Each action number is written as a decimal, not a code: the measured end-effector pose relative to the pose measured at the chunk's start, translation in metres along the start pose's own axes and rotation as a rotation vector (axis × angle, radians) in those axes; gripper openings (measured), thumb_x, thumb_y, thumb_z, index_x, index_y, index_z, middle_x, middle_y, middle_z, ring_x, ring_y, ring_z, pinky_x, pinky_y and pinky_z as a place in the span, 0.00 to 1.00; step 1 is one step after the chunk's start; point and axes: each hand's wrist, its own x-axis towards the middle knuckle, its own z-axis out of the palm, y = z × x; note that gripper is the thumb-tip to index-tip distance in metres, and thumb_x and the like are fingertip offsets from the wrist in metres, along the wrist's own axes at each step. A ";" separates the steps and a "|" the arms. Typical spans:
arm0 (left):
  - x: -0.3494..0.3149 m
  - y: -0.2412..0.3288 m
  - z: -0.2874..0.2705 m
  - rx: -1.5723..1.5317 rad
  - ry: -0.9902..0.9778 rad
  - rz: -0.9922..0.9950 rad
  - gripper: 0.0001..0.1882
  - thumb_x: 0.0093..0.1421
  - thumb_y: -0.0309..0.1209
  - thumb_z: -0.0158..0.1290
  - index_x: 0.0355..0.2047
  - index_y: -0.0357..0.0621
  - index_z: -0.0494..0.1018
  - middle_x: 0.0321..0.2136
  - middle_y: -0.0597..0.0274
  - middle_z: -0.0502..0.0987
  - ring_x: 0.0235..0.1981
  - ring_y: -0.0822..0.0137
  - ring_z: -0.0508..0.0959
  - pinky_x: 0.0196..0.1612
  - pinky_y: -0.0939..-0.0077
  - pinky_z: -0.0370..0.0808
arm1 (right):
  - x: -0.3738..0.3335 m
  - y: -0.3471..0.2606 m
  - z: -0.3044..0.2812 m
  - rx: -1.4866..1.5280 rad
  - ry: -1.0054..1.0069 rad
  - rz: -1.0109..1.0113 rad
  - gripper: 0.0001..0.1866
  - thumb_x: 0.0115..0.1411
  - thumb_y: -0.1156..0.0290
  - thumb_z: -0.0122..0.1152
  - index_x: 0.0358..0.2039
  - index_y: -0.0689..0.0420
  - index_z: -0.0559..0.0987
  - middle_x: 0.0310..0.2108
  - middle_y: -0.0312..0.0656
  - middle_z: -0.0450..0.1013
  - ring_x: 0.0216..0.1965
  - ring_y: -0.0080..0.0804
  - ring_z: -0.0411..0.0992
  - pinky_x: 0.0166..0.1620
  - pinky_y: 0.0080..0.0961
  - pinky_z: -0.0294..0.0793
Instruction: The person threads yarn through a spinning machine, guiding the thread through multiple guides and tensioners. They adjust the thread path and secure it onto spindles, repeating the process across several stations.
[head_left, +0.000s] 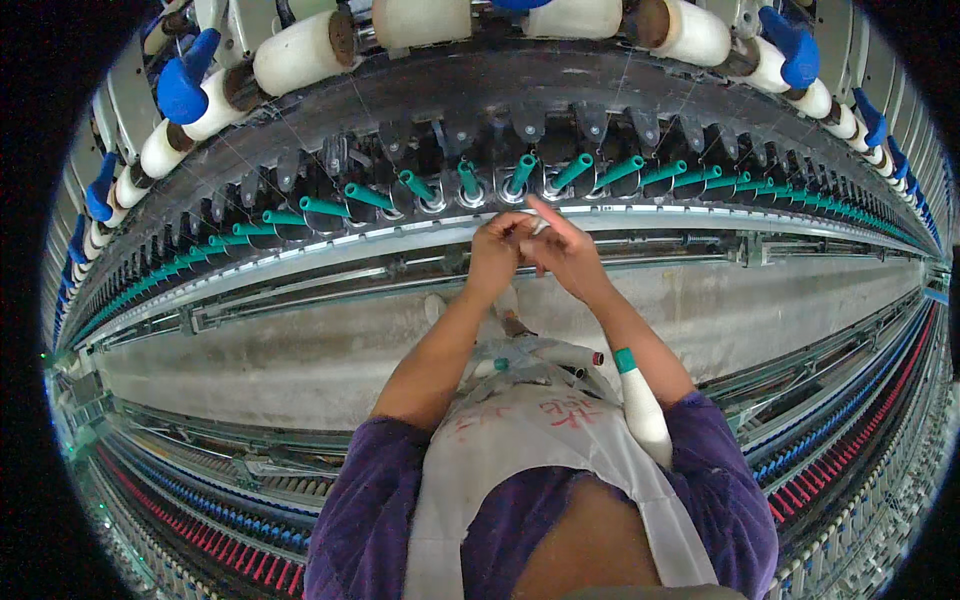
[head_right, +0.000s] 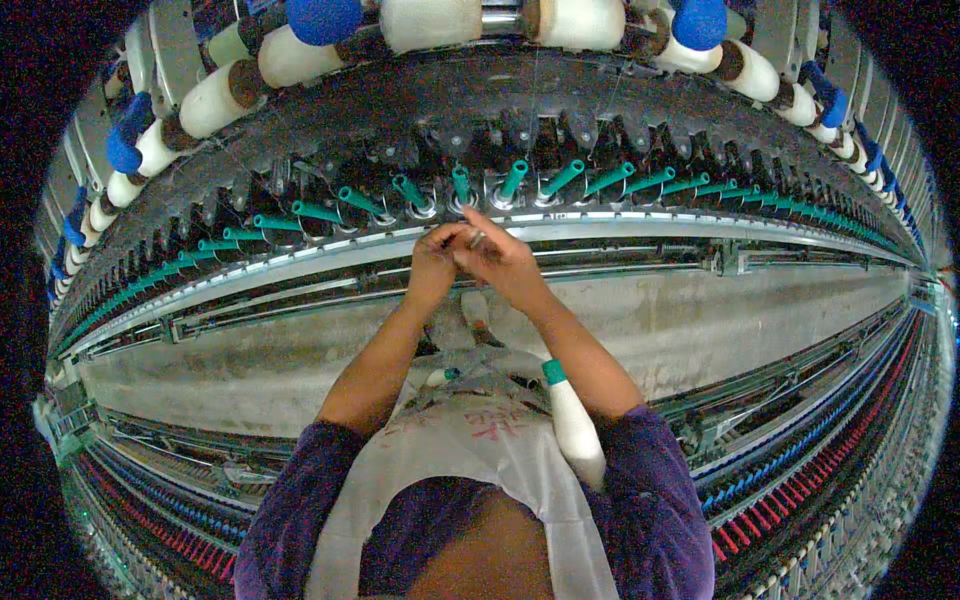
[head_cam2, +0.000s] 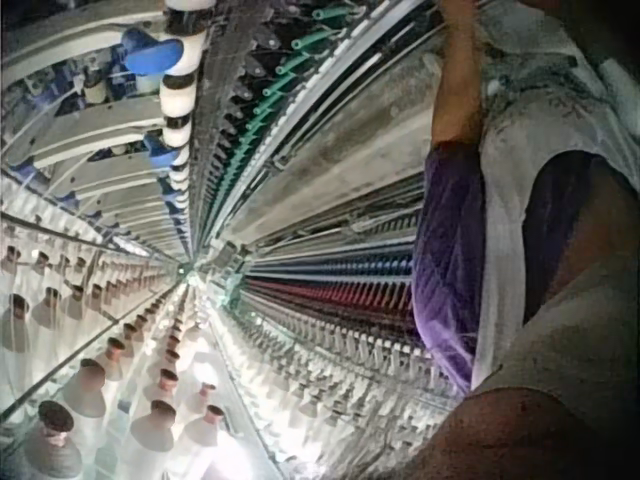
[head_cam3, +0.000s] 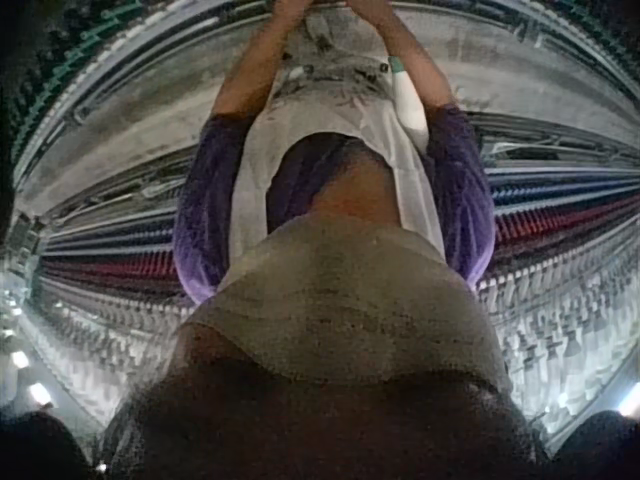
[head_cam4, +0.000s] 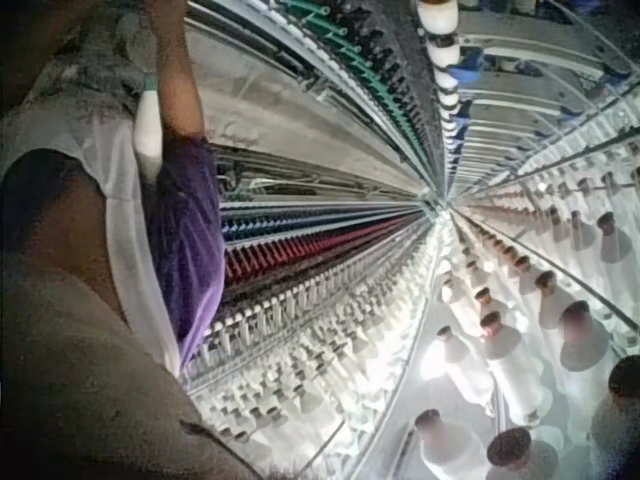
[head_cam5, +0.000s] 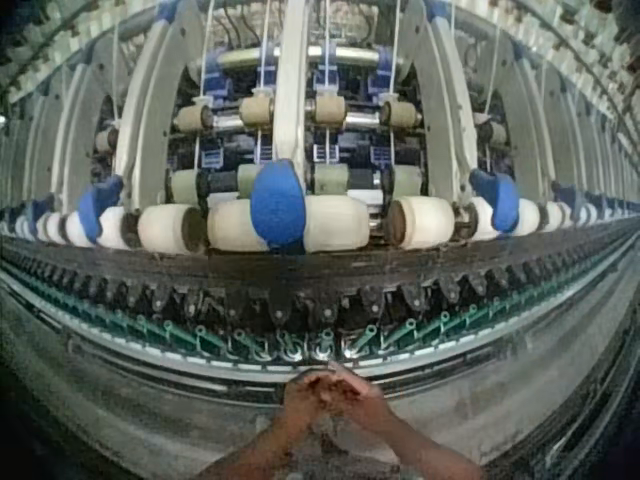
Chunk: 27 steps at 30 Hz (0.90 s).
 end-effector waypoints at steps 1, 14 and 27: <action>0.004 -0.016 -0.006 0.083 0.047 0.026 0.10 0.64 0.33 0.60 0.39 0.37 0.81 0.24 0.65 0.80 0.27 0.75 0.77 0.32 0.78 0.73 | 0.008 0.012 0.003 0.114 -0.051 0.041 0.21 0.62 0.76 0.65 0.57 0.54 0.79 0.29 0.33 0.76 0.30 0.16 0.71 0.34 0.18 0.72; 0.064 -0.096 -0.002 -0.320 0.397 -0.493 0.04 0.62 0.28 0.56 0.36 0.43 0.76 0.24 0.62 0.77 0.17 0.69 0.74 0.17 0.72 0.67 | 0.083 0.099 0.001 -1.331 0.455 -0.639 0.04 0.57 0.68 0.61 0.29 0.51 0.81 0.25 0.38 0.78 0.26 0.34 0.77 0.35 0.37 0.67; 0.024 0.041 0.024 -0.114 0.051 -0.252 0.16 0.66 0.42 0.58 0.41 0.41 0.80 0.16 0.68 0.72 0.15 0.79 0.68 0.19 0.80 0.63 | -0.034 -0.003 -0.026 0.081 0.232 -0.064 0.15 0.70 0.69 0.56 0.52 0.63 0.80 0.38 0.44 0.82 0.35 0.30 0.81 0.45 0.26 0.78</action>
